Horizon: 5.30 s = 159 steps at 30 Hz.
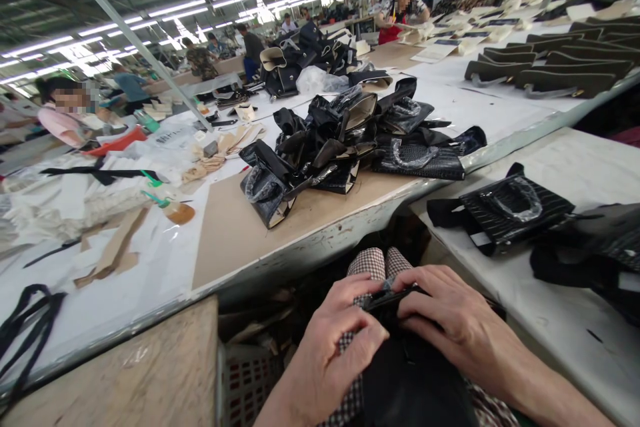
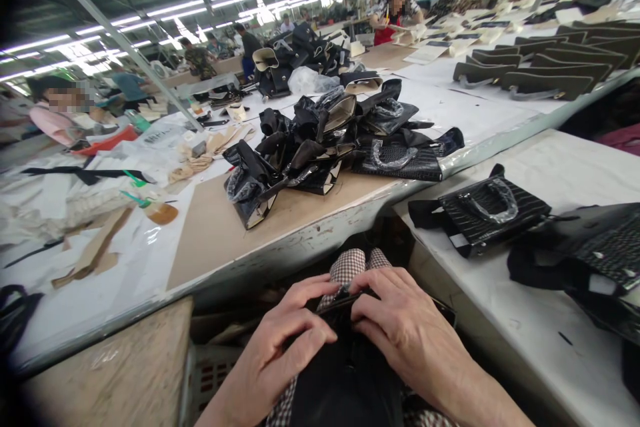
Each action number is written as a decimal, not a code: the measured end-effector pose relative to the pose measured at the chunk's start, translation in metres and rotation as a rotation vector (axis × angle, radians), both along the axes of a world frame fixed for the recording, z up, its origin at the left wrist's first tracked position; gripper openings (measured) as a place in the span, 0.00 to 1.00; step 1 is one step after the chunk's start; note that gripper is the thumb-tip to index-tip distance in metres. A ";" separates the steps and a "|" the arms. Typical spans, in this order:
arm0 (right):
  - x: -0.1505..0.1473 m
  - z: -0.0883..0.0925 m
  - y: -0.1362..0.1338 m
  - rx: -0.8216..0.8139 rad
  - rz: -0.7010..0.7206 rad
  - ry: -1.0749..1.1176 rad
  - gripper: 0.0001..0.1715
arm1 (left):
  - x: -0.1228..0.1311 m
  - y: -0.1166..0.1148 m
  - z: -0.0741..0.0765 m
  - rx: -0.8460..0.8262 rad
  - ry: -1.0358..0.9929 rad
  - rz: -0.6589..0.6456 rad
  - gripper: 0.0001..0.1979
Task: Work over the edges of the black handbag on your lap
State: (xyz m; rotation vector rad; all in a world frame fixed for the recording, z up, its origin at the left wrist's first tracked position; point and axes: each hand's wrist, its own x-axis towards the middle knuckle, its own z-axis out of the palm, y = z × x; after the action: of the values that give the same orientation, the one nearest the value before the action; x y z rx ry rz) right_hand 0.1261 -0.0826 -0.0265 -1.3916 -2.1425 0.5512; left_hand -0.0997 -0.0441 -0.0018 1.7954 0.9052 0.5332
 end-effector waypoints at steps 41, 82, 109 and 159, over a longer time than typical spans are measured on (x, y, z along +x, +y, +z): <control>0.051 -0.025 -0.005 -0.184 -0.282 0.297 0.07 | 0.026 -0.003 -0.055 0.522 -0.024 0.262 0.09; 0.040 -0.062 -0.016 -0.167 -0.559 0.414 0.15 | 0.031 -0.010 -0.053 0.505 -0.105 0.399 0.09; 0.036 -0.038 -0.007 -0.237 -0.516 0.714 0.15 | 0.030 0.007 -0.045 -0.217 -0.318 0.600 0.21; 0.019 -0.043 -0.009 -0.208 -0.573 0.556 0.15 | 0.079 0.045 -0.007 0.901 0.594 -0.445 0.09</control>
State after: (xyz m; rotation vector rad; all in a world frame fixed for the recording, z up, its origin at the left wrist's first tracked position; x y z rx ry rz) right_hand 0.1447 -0.0914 -0.0694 -1.6329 -1.2091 0.8202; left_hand -0.0209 0.0007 -0.0084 2.9817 0.6247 0.0883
